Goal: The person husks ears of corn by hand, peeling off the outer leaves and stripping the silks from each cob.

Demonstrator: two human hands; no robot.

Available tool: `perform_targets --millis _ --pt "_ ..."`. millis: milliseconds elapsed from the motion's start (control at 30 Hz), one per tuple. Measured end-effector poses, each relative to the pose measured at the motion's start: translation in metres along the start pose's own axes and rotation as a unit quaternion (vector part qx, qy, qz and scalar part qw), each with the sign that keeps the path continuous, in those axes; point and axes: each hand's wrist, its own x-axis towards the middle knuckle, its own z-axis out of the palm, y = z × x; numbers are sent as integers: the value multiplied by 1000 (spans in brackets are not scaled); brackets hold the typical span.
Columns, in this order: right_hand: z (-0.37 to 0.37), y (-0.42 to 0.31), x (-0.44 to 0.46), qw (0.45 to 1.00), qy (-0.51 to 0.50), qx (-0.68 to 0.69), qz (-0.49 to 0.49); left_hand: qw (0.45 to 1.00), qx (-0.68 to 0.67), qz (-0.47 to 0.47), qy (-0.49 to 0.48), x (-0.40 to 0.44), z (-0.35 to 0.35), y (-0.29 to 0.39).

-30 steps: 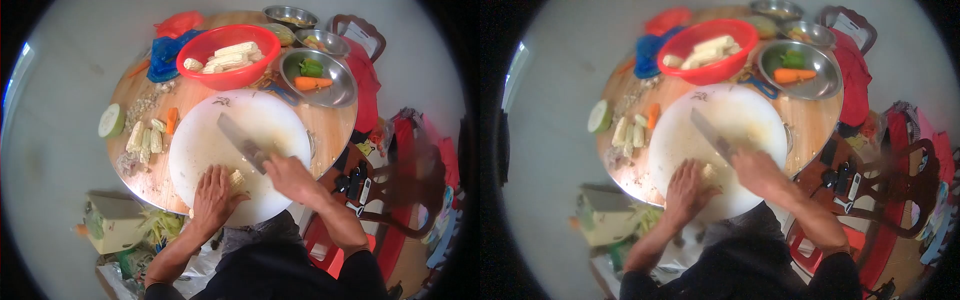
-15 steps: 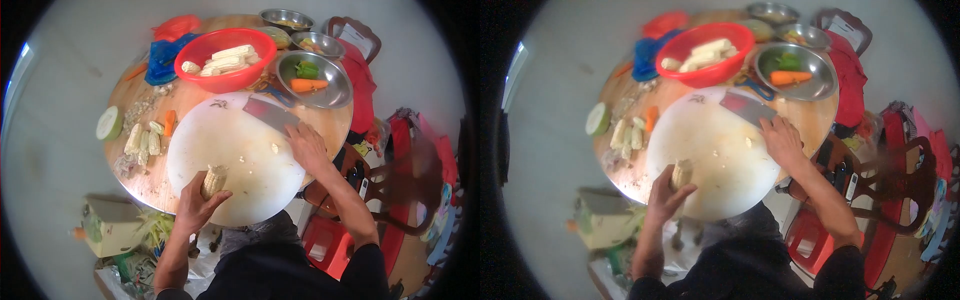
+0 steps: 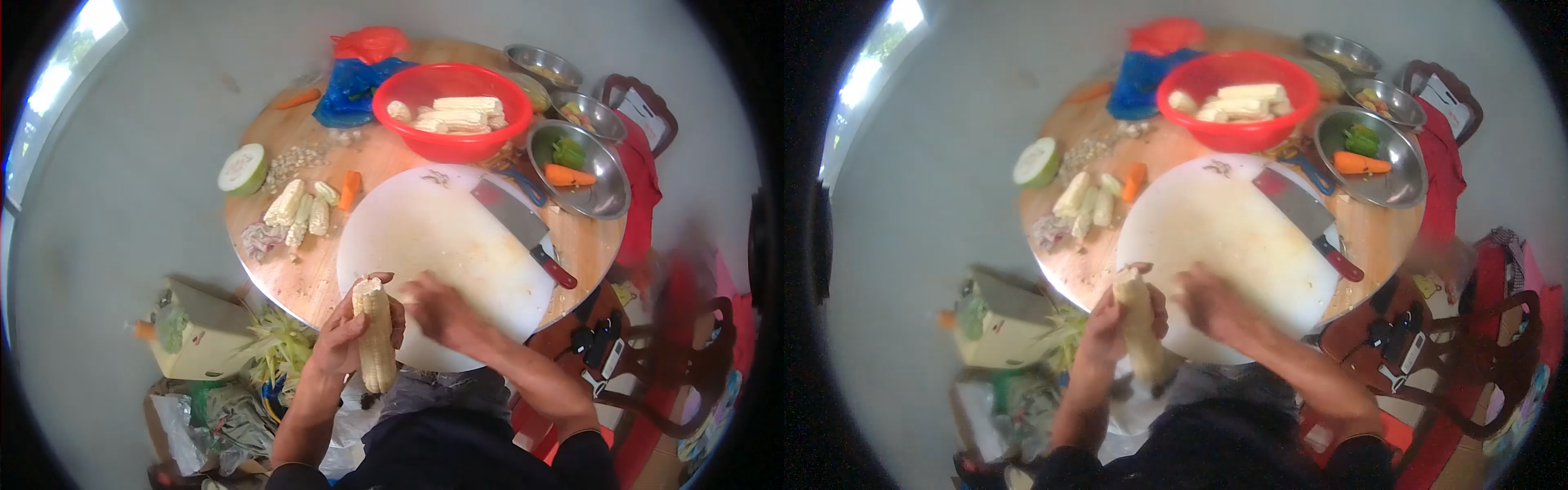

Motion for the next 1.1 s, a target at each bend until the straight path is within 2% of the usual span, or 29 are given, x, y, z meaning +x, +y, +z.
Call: perform_targets --millis 33,100,133,167,200,233,300,333,400,467,500,533,567,600,633,667,733,767,833,933,967,1033,1100 --pt "31 -1 15 997 17 46 -61 1000 5 6 4 -3 0 3" --pt "31 -36 32 965 6 183 -188 991 -127 44 -23 -10 -1 8" --pt "36 -35 33 963 1 185 -197 982 -174 61 -44 -14 -5 10" --pt "42 -29 30 926 -85 358 -88 982 -170 70 -41 -15 -5 12" --pt "47 -24 27 843 -169 509 28 974 -202 93 -34 -15 -3 12" --pt "40 -34 21 844 -176 506 25 965 -235 114 -28 -14 -3 11" --pt "21 -50 -1 807 -199 537 145 961 -245 116 -47 -9 -12 7" --pt "32 -34 -6 793 -241 543 135 956 -269 111 -51 -7 -13 5" --pt "30 -35 -17 803 -234 534 128 948 -296 99 -54 0 -13 0" --pt "24 -42 -23 811 -227 526 117 951 -275 134 -49 10 -13 -3" --pt "24 -47 -22 857 -182 477 74 951 -276 132 -49 14 -14 -2" --pt "21 -52 -22 895 -136 423 31 963 -235 131 -23 17 -14 0" --pt "13 -55 -23 895 -135 423 32 973 -194 129 3 21 -15 1" --pt "3 -59 -24 922 -114 365 55 973 -194 128 3 25 -19 2" --pt "-4 -59 -26 945 -92 305 78 983 -124 132 33 29 -25 3" --pt "-8 -57 -27 945 -91 305 79 987 -53 136 62 31 -29 4" --pt "-16 -50 -30 985 -11 147 89 988 -7 129 86 33 -32 6" --pt "-18 -46 -33 985 -11 146 92 985 41 124 111 35 -32 6" --pt "-22 -37 -36 989 10 128 79 980 48 138 132 40 -33 6" --pt "-27 -31 -42 989 6 118 93 939 124 154 283 48 -31 10" --pt "-28 -29 -43 989 7 116 95 939 123 153 282 47 -34 10" --pt "-29 -23 -44 993 25 77 91 925 249 101 270 41 -39 10" --pt "-28 -19 -44 994 32 68 85 920 277 67 268 38 -27 6"
